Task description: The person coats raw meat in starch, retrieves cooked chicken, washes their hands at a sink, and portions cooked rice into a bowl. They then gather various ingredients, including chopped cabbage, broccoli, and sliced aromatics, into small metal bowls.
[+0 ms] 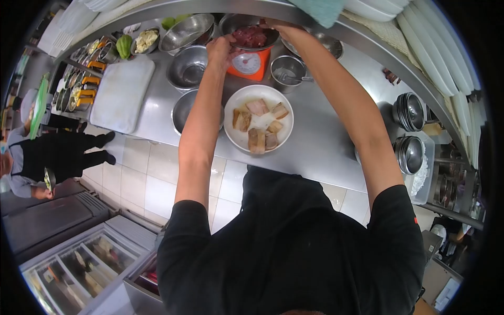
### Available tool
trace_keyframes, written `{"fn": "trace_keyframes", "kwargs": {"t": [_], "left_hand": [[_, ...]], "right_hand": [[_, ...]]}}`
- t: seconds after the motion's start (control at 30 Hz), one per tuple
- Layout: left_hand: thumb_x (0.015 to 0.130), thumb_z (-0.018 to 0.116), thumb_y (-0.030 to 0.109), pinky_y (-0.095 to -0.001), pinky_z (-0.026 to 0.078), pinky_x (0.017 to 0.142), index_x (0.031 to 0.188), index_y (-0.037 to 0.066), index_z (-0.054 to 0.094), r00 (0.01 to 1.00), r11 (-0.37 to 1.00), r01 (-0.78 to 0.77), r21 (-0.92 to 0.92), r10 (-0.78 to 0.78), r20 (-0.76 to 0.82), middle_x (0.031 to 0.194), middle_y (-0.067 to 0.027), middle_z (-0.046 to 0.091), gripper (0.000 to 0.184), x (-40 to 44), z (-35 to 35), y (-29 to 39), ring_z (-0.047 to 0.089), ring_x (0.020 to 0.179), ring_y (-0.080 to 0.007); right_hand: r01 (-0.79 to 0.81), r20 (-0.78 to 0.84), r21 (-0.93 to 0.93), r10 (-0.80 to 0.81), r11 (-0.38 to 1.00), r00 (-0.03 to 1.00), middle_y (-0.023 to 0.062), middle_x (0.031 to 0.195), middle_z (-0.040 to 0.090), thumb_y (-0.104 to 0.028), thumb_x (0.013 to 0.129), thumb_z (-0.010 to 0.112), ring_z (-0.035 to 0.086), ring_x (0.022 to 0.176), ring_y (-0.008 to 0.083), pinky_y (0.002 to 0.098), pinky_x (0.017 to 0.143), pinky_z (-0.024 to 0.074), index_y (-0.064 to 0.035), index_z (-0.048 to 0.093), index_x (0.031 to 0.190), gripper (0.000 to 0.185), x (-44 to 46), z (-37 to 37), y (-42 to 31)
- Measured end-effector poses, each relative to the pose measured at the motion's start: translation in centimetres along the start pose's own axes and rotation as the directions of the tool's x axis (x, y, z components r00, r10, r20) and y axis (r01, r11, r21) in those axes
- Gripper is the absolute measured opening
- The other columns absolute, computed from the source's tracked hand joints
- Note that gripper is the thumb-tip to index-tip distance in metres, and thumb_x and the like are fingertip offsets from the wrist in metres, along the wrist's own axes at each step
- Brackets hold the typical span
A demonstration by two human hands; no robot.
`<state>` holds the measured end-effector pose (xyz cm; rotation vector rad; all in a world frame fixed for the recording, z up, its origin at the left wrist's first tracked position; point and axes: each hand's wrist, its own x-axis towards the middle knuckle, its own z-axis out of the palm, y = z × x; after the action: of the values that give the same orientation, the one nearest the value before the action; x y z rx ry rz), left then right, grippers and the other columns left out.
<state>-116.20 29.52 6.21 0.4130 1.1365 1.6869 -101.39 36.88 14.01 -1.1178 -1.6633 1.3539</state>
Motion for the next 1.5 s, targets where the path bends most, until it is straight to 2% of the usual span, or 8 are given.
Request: {"fn": "trace_keyframes", "kwargs": {"t": [0.47, 0.67, 0.7, 0.97, 1.23, 1.33, 1.4, 1.5], "left_hand": [[0.073, 0.068, 0.029, -0.0348, 0.051, 0.045, 0.089, -0.002, 0.055, 0.993, 0.99, 0.024, 0.142, -0.007, -0.118, 0.068, -0.0083, 0.051, 0.037, -2.0, -1.3, 2.0, 0.054, 0.049, -0.0196], [0.076, 0.066, 0.035, -0.0387, 0.053, 0.059, 0.108, 0.003, 0.058, 0.997, 0.977, 0.047, 0.21, -0.032, -0.075, 0.078, -0.0084, 0.046, 0.046, -1.0, -1.8, 1.0, 0.055, 0.061, -0.0229], [0.075, 0.067, 0.035, -0.0369, 0.054, 0.062, 0.104, 0.005, 0.06, 1.0, 0.97, 0.023, 0.244, -0.019, -0.019, 0.077, -0.0065, 0.045, 0.042, -0.9, -2.1, 0.8, 0.058, 0.066, -0.0235], [0.069, 0.056, -0.006, -0.0381, 0.056, 0.065, 0.079, -0.001, 0.058, 0.999, 0.999, -0.031, 0.027, 0.031, 0.012, 0.082, -0.0106, 0.061, 0.011, -1.4, -0.9, 0.4, 0.063, 0.076, -0.0234], [0.074, 0.053, 0.007, -0.0285, 0.045, 0.064, 0.069, 0.008, 0.056, 0.991, 0.98, -0.13, 0.153, 0.126, 0.035, 0.07, -0.0059, 0.058, 0.006, -14.8, 3.9, -7.1, 0.056, 0.069, -0.0154], [0.061, 0.06, -0.001, -0.0304, 0.044, 0.06, 0.072, 0.004, 0.057, 0.92, 0.915, 0.197, 0.352, -0.296, 0.255, 0.068, -0.0052, 0.056, 0.012, -16.6, 8.9, -14.7, 0.054, 0.066, -0.0165], [0.058, 0.062, -0.002, -0.0296, 0.04, 0.049, 0.075, 0.004, 0.055, 0.838, 0.845, 0.393, 0.363, -0.491, 0.237, 0.068, -0.0026, 0.052, 0.02, -18.3, 13.0, -18.7, 0.051, 0.058, -0.0151], [0.063, 0.064, 0.001, -0.0281, 0.039, 0.045, 0.079, 0.004, 0.056, 0.774, 0.793, 0.432, 0.429, -0.57, 0.275, 0.067, -0.002, 0.052, 0.018, -21.1, 17.7, -22.3, 0.051, 0.054, -0.0133]], "right_hand": [[0.194, 0.029, -0.407, -0.199, 0.892, 0.98, 0.0055, 0.1, 0.064, -0.024, 0.089, 0.055, 0.06, 0.09, 0.0139, 0.0299, 0.077, 0.05, -0.0056, 0.062, 0.107, 0.026, 0.5, 2.1, -0.8], [0.343, 0.091, -0.819, -0.487, 0.46, 0.869, 0.0059, 0.102, 0.064, -0.024, 0.088, 0.056, 0.06, 0.09, 0.0143, 0.0303, 0.078, 0.0493, -0.0049, 0.062, 0.108, 0.028, -5.9, -5.8, 0.0], [0.197, -0.101, -0.467, -0.273, 0.862, 0.957, 0.0076, 0.104, 0.065, -0.023, 0.085, 0.061, 0.061, 0.091, 0.0156, 0.0295, 0.08, 0.0477, -0.004, 0.062, 0.11, 0.032, -8.7, -8.1, 0.6], [-0.582, -0.696, -0.617, -0.022, 0.529, 0.718, 0.017, 0.094, 0.066, -0.032, 0.079, 0.064, 0.065, 0.089, 0.0298, 0.0368, 0.078, 0.0485, -0.0018, 0.063, 0.097, 0.035, -32.1, -31.1, 9.2], [-0.665, -0.552, -0.101, 0.514, 0.74, 0.656, 0.0116, 0.074, 0.064, -0.024, 0.075, 0.069, 0.061, 0.06, 0.0196, 0.0323, 0.053, 0.0488, 0.0016, 0.059, 0.099, 0.037, -41.5, -32.2, 24.8], [-0.694, -0.497, 0.153, 0.662, 0.703, 0.561, 0.012, 0.07, 0.063, -0.018, 0.073, 0.07, 0.06, 0.054, 0.0189, 0.0304, 0.047, 0.0489, 0.0034, 0.057, 0.104, 0.04, -40.3, -31.2, 26.7], [-0.705, -0.438, 0.146, 0.684, 0.694, 0.583, 0.0131, 0.058, 0.061, -0.02, 0.075, 0.068, 0.059, 0.047, 0.0194, 0.0303, 0.044, 0.0471, 0.007, 0.063, 0.075, 0.028, -39.6, -30.3, 26.6], [-0.596, -0.434, 0.164, 0.6, 0.786, 0.673, 0.0142, 0.056, 0.061, -0.018, 0.075, 0.065, 0.058, 0.045, 0.0193, 0.0306, 0.042, 0.0462, 0.0073, 0.062, 0.071, 0.026, -38.6, -29.4, 27.8]]}}
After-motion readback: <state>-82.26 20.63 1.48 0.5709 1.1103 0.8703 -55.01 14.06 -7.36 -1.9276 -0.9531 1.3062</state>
